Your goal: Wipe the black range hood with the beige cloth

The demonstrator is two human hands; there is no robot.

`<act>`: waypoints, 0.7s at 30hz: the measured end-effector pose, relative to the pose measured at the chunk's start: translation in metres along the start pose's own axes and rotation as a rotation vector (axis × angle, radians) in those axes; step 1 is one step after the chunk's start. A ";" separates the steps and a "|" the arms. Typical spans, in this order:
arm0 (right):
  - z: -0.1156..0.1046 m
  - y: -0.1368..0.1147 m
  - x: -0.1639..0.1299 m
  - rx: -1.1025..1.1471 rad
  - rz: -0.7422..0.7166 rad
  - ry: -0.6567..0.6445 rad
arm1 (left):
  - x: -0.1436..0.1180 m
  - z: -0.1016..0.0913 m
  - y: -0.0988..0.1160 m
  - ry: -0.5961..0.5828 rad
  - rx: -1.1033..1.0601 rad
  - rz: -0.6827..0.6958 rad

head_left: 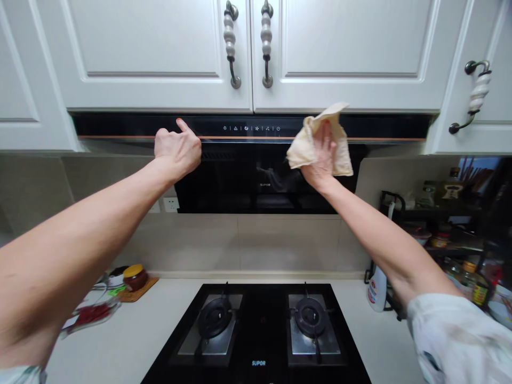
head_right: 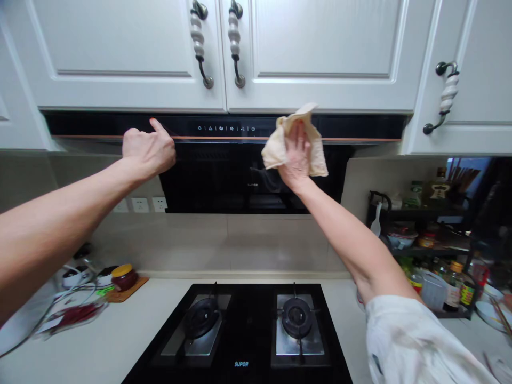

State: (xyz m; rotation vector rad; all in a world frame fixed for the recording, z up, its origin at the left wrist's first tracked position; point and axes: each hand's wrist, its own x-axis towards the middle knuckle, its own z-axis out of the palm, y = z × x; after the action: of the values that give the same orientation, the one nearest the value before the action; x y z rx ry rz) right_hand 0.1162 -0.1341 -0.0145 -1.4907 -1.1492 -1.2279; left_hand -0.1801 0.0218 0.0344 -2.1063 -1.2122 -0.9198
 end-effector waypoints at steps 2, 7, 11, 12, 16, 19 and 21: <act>0.018 -0.031 -0.001 0.094 -0.072 -0.065 | 0.000 0.000 0.000 -0.011 -0.016 -0.006; 0.046 -0.083 -0.004 0.284 -0.346 -0.268 | -0.001 0.000 0.003 -0.015 -0.036 -0.024; 0.042 -0.068 -0.004 0.268 -0.367 -0.291 | -0.002 0.000 0.002 -0.017 0.013 -0.021; 0.036 -0.054 -0.005 0.222 -0.342 -0.269 | -0.002 -0.001 0.002 -0.025 0.016 -0.023; -0.004 0.030 -0.007 -0.064 -0.122 -0.155 | 0.001 -0.001 -0.001 -0.057 0.013 -0.041; -0.042 0.103 -0.008 -0.266 0.043 -0.052 | 0.002 -0.001 -0.001 -0.049 0.064 -0.036; -0.063 0.145 -0.006 -0.381 0.146 0.090 | 0.002 0.000 0.000 -0.033 0.086 -0.022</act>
State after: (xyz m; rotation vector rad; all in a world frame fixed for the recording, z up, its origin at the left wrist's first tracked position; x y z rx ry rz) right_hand 0.2455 -0.2250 -0.0212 -1.7433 -0.7582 -1.4516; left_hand -0.1795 0.0222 0.0358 -2.0511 -1.2711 -0.8306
